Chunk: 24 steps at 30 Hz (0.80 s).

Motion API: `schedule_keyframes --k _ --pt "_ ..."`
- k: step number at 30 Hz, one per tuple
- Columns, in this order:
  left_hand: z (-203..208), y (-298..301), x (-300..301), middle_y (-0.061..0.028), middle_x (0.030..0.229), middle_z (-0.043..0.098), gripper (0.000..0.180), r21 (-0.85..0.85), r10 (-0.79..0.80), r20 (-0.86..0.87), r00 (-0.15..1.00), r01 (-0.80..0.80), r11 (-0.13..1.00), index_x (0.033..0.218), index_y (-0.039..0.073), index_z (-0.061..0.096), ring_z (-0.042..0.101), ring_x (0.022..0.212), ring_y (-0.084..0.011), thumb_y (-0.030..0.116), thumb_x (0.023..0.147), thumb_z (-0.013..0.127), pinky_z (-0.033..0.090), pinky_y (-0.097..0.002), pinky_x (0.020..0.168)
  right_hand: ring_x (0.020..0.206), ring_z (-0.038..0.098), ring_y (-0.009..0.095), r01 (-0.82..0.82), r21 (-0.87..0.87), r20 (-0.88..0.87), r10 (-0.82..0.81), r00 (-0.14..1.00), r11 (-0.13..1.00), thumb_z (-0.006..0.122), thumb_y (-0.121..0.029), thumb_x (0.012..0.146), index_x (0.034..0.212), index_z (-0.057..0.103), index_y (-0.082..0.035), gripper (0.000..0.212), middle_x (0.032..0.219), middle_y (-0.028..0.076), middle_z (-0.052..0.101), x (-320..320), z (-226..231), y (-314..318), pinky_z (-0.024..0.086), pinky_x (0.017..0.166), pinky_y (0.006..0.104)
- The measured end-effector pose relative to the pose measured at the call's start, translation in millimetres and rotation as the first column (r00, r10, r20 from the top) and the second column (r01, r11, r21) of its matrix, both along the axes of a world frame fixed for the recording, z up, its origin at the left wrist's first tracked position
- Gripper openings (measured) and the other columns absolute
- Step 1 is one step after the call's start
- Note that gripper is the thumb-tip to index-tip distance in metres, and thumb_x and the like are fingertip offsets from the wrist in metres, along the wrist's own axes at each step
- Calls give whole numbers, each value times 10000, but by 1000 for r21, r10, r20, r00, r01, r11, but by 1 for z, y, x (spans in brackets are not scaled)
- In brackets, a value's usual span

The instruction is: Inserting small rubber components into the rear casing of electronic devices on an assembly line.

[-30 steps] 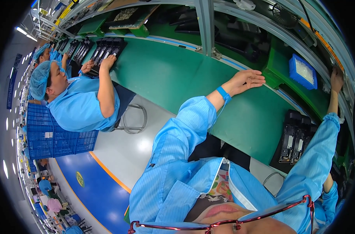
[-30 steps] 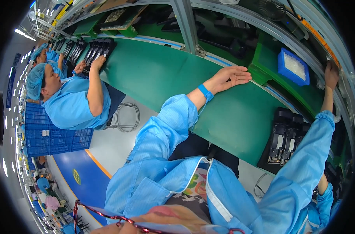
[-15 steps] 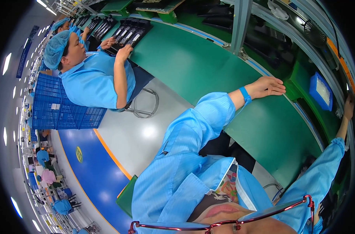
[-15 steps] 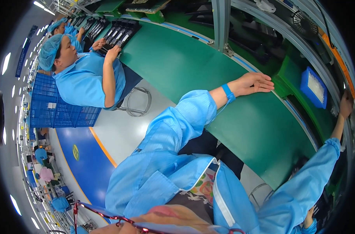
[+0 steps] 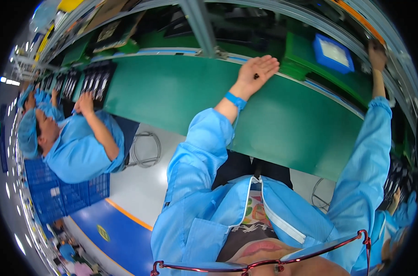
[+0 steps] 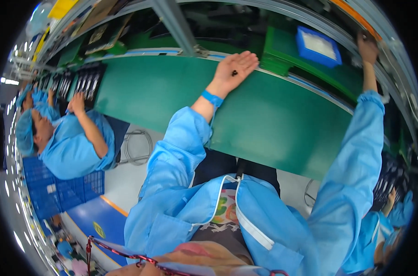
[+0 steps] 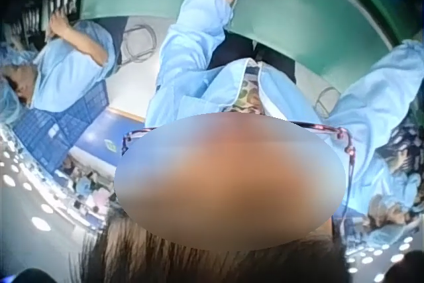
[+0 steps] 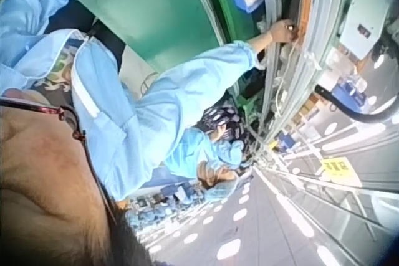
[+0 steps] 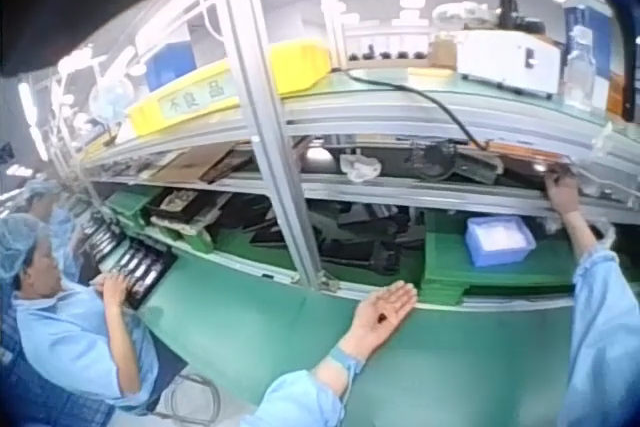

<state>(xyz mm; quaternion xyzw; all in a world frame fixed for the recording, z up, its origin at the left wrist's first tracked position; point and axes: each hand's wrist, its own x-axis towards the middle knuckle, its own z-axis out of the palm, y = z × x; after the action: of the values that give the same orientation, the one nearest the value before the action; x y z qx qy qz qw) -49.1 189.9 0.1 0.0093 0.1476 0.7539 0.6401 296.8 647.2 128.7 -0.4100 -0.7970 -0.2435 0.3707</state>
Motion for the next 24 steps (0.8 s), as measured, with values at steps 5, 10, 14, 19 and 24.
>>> schedule_keyframes --k 5,10,14,19,24 --pt "13 5 12 -298 1487 452 463 82 -22 -55 998 26 996 1375 -123 450 426 1414 -415 217 1070 378 337 -511 1231 997 702 348 -34 4 -124 34 992 999 586 -460 943 1099 707 -168 353 1066 126 734 6 19 -29 555 863 458" --pt "17 -1 9 -312 1543 371 503 170 -48 -52 998 56 984 1423 -143 395 356 1462 -420 191 1046 393 296 -503 1256 944 706 366 -123 47 -173 130 976 991 593 -454 934 1091 705 -173 340 1029 126 737 -3 17 -35 558 844 461" --pt "21 0 10 -309 1576 314 542 204 -79 -26 997 82 976 1454 -150 352 324 1481 -415 171 1023 416 288 -494 1261 929 728 249 -107 67 -162 117 980 992 634 -404 939 1101 720 -198 275 1023 59 741 7 21 -33 559 821 398" --pt "27 -2 17 -307 1560 337 572 158 -56 -37 998 61 986 1470 -152 325 348 1467 -411 205 1035 432 301 -481 1254 941 717 196 -292 77 -434 296 851 953 668 -257 940 1085 728 -118 209 1002 57 750 11 26 -74 534 860 329" --pt "36 -17 18 -310 1503 415 695 216 -149 46 988 135 967 1469 -146 344 380 1442 -419 424 1074 393 309 -476 1246 969 681 237 -747 64 -408 701 585 662 703 26 832 969 694 -41 152 1028 92 719 -106 8 -279 532 870 343"
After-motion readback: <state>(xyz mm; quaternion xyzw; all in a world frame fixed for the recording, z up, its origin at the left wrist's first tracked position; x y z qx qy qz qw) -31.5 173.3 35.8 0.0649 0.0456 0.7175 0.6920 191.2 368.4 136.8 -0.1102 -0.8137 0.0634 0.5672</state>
